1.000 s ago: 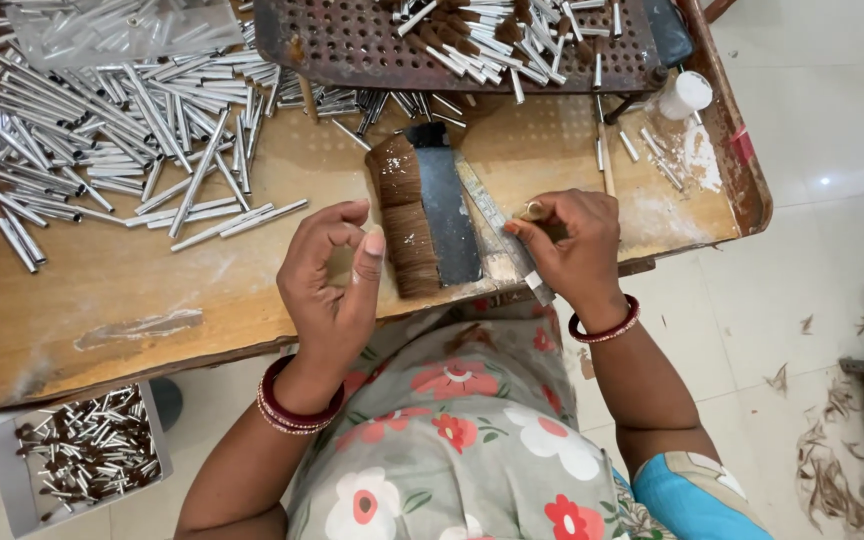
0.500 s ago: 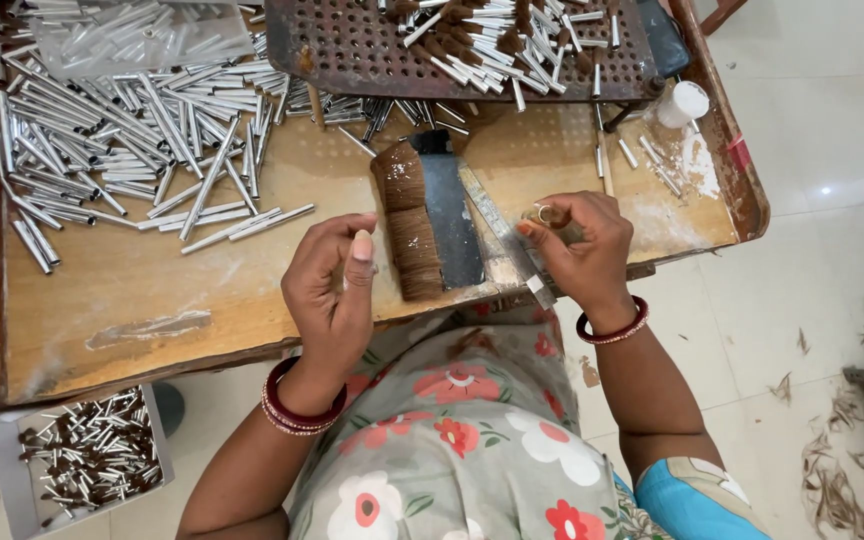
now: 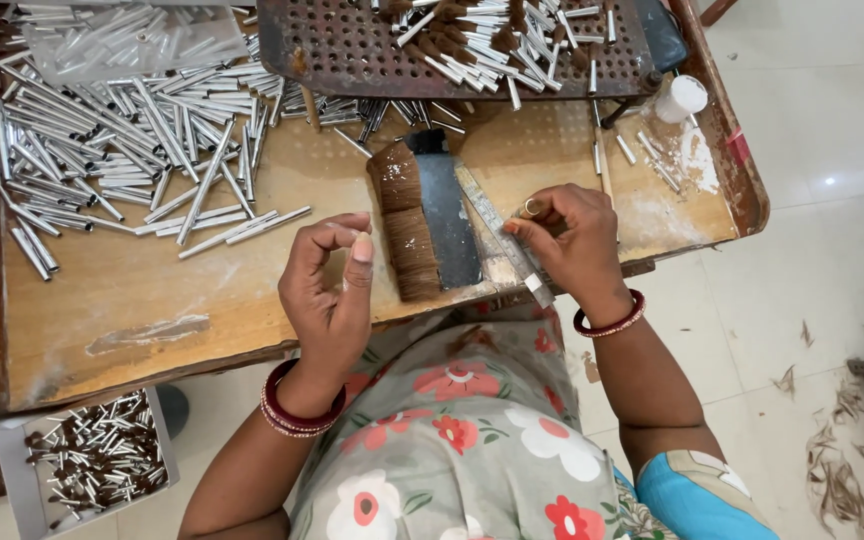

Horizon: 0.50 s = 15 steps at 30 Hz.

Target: The recorder is assembling small cylindrical parts by wrapping a brown finishing material around them and using a ruler for precise alignment.

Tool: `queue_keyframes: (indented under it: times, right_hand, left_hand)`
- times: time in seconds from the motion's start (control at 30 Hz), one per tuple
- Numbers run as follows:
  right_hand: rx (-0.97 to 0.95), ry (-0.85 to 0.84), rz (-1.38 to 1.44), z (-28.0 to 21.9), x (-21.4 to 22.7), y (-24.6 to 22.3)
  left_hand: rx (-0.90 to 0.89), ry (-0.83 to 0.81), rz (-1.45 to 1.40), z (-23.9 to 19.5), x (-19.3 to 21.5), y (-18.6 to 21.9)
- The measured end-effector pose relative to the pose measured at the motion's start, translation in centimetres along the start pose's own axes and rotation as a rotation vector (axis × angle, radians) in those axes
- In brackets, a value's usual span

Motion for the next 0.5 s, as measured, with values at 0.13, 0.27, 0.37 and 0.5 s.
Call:
queue_keyframes:
  times: [0.13,0.27,0.37,0.5]
  right_hand:
    - [-0.17,-0.065,0.167,0.7,0.3,0.8]
    - [-0.08,-0.046,0.189,1.7,1.3,-0.9]
    - [-0.073,-0.068,0.144,2.0,1.2,-1.3]
    - [0.042,0.019,0.049,0.9,1.3,-1.9]
  left_hand:
    - [0.027,0.0,-0.079,-0.2,0.1,-0.3]
    - [0.037,-0.001,-0.083,-0.4,0.1,-0.6]
    - [0.041,0.0,-0.093,-0.3,0.0,-0.6]
    - [-0.033,0.027,-0.004,-0.2,0.0,1.6]
Point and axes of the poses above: each hand's wrist, its own z-axis towards the middle knuckle, its own x-axis out of the back of the hand, y = z × x, the point moved 10 cm from there along z, towards the middle knuckle, and after that the axes turned 15 degrees about z, right-handed, at the moved point
